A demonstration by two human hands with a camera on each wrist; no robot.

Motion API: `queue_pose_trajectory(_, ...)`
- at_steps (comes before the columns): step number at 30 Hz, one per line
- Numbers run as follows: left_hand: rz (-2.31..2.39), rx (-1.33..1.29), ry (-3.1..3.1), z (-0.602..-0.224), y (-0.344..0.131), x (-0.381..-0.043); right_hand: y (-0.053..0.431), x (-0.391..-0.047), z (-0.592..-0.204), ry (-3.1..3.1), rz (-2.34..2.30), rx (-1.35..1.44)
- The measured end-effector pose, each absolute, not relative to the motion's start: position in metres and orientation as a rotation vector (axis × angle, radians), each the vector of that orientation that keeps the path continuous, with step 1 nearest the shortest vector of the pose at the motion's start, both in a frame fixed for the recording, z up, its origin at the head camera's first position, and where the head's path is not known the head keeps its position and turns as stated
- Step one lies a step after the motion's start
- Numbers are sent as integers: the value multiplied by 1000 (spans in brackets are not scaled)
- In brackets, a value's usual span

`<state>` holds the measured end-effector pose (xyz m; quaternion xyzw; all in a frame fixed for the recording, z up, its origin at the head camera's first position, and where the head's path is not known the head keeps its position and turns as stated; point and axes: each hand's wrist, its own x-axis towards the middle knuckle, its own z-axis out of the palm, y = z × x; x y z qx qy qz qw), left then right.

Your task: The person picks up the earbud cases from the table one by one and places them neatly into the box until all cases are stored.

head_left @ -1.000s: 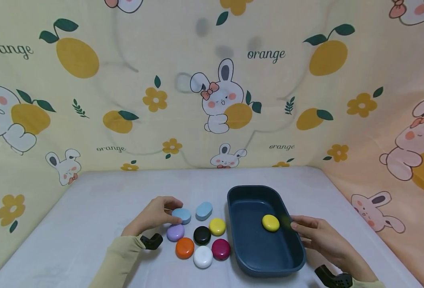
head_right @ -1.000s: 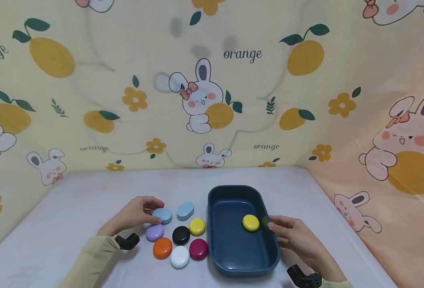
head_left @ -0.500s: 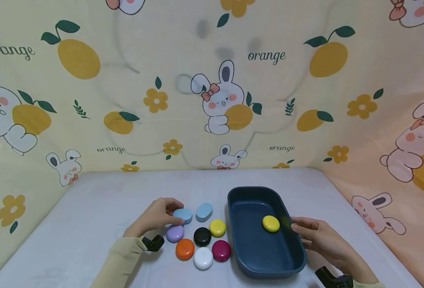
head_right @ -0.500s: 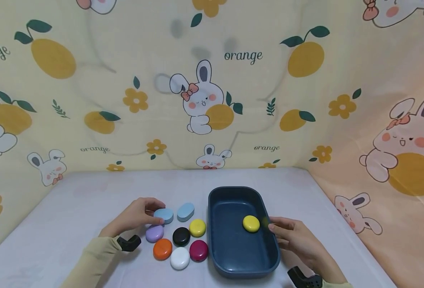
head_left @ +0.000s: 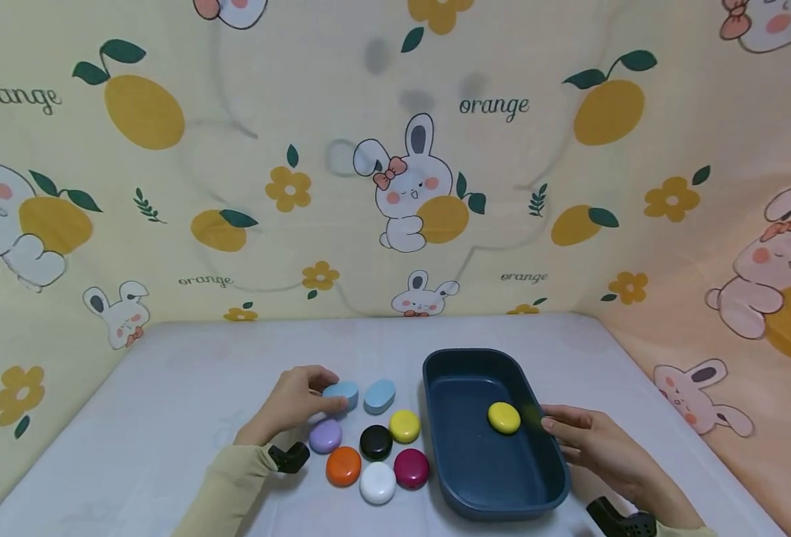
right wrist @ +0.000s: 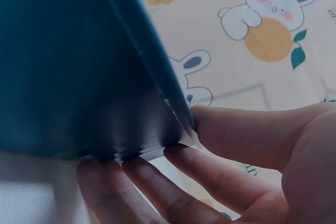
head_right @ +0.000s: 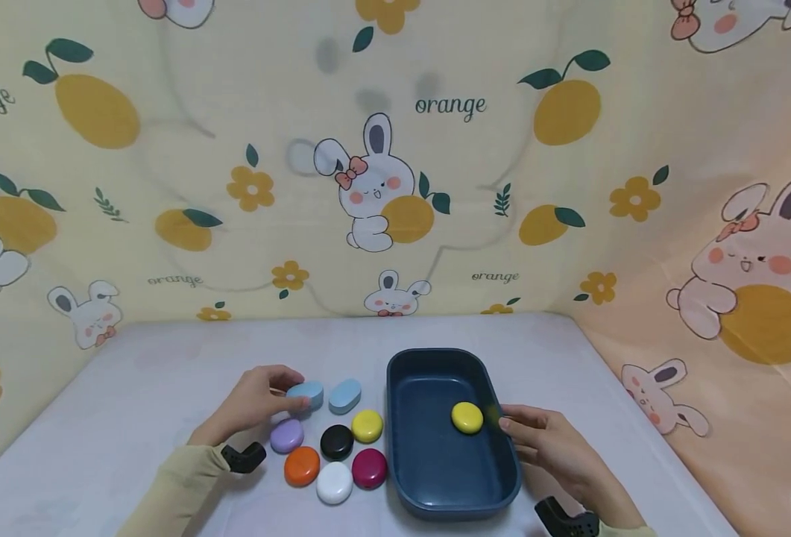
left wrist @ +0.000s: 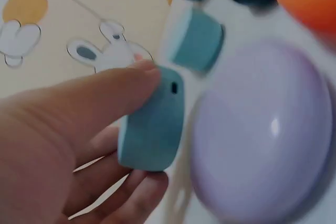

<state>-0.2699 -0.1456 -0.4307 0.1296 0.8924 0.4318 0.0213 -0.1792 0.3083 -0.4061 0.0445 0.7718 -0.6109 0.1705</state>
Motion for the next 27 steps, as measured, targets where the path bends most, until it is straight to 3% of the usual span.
queue_pose_trajectory(16, 1644, 851, 2565, -383, -33, -238, 310, -177, -407, 2203, -1751, 143)
queue_pose_trajectory(27, 1612, 976, 2585, -398, 8, -244, 308, -177, -405, 2206, -1742, 158)
